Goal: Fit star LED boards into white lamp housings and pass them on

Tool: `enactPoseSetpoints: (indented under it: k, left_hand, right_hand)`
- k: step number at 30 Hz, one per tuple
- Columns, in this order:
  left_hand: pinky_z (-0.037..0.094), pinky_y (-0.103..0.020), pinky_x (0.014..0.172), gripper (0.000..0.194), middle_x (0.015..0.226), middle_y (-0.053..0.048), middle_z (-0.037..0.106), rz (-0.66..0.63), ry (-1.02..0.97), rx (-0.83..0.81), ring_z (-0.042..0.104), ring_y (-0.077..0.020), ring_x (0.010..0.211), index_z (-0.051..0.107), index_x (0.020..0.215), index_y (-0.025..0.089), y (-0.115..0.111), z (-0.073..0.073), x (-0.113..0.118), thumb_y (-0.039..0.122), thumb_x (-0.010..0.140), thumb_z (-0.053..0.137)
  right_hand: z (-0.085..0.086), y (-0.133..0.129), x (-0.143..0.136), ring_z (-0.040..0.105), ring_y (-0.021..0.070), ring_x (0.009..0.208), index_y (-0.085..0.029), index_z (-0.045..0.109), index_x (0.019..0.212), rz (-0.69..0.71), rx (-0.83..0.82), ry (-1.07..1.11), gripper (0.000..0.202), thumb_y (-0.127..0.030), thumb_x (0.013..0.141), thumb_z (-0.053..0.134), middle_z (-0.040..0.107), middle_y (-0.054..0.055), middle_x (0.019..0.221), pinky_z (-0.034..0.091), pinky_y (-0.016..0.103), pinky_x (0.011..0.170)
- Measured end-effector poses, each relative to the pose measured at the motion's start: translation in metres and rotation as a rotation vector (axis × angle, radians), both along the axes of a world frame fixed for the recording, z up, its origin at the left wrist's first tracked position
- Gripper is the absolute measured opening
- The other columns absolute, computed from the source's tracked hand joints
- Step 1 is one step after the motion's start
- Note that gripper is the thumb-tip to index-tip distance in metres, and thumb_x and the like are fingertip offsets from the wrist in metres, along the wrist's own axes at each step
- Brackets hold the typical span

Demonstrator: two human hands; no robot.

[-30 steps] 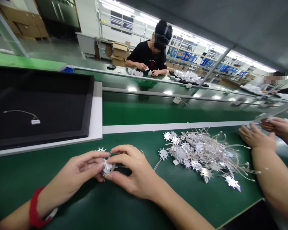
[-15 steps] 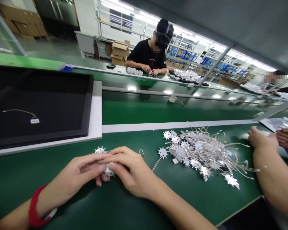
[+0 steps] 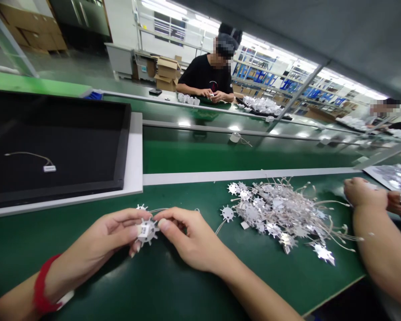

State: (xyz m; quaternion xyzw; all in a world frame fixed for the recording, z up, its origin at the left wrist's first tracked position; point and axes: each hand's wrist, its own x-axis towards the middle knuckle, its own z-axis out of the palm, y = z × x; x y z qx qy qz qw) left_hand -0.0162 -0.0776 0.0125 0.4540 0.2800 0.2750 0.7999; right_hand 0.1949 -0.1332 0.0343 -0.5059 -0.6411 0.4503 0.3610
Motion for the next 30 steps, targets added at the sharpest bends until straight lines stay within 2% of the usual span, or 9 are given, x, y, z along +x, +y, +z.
enactPoseSetpoints:
  k: [4, 8, 12, 14, 18, 21, 25, 30]
  left_hand:
    - [0.052, -0.02, 0.063, 0.043, 0.072, 0.0, 0.071, 0.018, 0.024, -0.02, 0.061, -0.0103, 0.063, 0.075, 0.107, 0.017, 0.0, -0.001, -0.004, 0.045, 0.077, 0.087]
    - [0.051, -0.02, 0.063, 0.043, 0.073, 0.0, 0.071, -0.008, 0.053, 0.01, 0.062, -0.0096, 0.063, 0.076, 0.108, 0.019, 0.004, 0.0, -0.006, 0.046, 0.077, 0.087]
    - [0.051, -0.02, 0.064, 0.044, 0.074, 0.0, 0.072, -0.037, 0.073, 0.006, 0.062, -0.0086, 0.062, 0.078, 0.11, 0.02, 0.009, 0.003, -0.008, 0.045, 0.075, 0.088]
    - [0.051, -0.019, 0.063, 0.045, 0.073, 0.0, 0.072, -0.044, 0.071, -0.003, 0.061, -0.008, 0.061, 0.077, 0.112, 0.021, 0.011, 0.003, -0.01, 0.045, 0.075, 0.088]
    - [0.052, -0.018, 0.063, 0.042, 0.073, -0.001, 0.072, -0.053, 0.047, -0.081, 0.063, -0.0083, 0.062, 0.078, 0.111, 0.022, 0.01, 0.002, -0.011, 0.042, 0.076, 0.089]
    - [0.052, -0.017, 0.061, 0.038, 0.074, -0.001, 0.071, -0.069, -0.001, -0.168, 0.062, -0.0084, 0.061, 0.08, 0.105, 0.022, 0.009, 0.003, -0.011, 0.039, 0.074, 0.091]
    - [0.052, -0.015, 0.059, 0.034, 0.074, -0.001, 0.069, -0.113, -0.028, -0.223, 0.06, -0.007, 0.059, 0.08, 0.103, 0.02, 0.008, 0.003, -0.011, 0.037, 0.075, 0.09]
    - [0.051, -0.015, 0.059, 0.034, 0.072, -0.001, 0.069, -0.099, -0.011, -0.197, 0.06, -0.0069, 0.058, 0.081, 0.101, 0.02, 0.007, 0.005, -0.011, 0.038, 0.073, 0.091]
  right_hand:
    - [0.006, 0.002, 0.0, 0.056, 0.0133, 0.072, -0.017, 0.075, 0.096, 0.006, -0.056, -0.042, 0.025, -0.036, 0.097, 0.058, 0.072, 0.004, 0.087, 0.044, 0.025, 0.063]
    - [0.008, 0.002, 0.001, 0.05, 0.0105, 0.064, -0.017, 0.075, 0.089, -0.003, -0.045, -0.056, 0.023, -0.034, 0.095, 0.06, 0.065, 0.001, 0.076, 0.039, 0.023, 0.058]
    - [0.009, 0.0, 0.004, 0.048, 0.0084, 0.061, -0.017, 0.077, 0.095, 0.019, -0.037, -0.077, 0.018, -0.028, 0.094, 0.062, 0.061, 0.0, 0.077, 0.038, 0.021, 0.056]
    - [0.007, -0.001, 0.005, 0.05, 0.0087, 0.063, -0.018, 0.077, 0.103, 0.041, 0.023, -0.121, 0.017, -0.025, 0.092, 0.066, 0.061, 0.0, 0.079, 0.039, 0.021, 0.056]
    - [-0.004, -0.001, 0.003, 0.057, 0.0113, 0.072, -0.016, 0.078, 0.106, 0.049, 0.368, -0.234, 0.017, -0.02, 0.093, 0.067, 0.062, 0.003, 0.08, 0.044, 0.023, 0.064]
    - [-0.009, -0.001, 0.001, 0.056, 0.0104, 0.066, -0.012, 0.079, 0.102, 0.035, 0.548, -0.253, 0.018, -0.019, 0.095, 0.064, 0.062, 0.004, 0.077, 0.044, 0.021, 0.059]
    - [-0.009, 0.0, -0.002, 0.057, 0.0097, 0.064, -0.009, 0.08, 0.097, 0.016, 0.579, -0.198, 0.017, -0.018, 0.094, 0.066, 0.064, 0.005, 0.075, 0.046, 0.02, 0.059]
    - [-0.005, 0.0, -0.003, 0.059, 0.0107, 0.067, -0.009, 0.08, 0.096, 0.05, 0.486, -0.093, 0.015, -0.015, 0.093, 0.066, 0.07, 0.006, 0.076, 0.046, 0.021, 0.062]
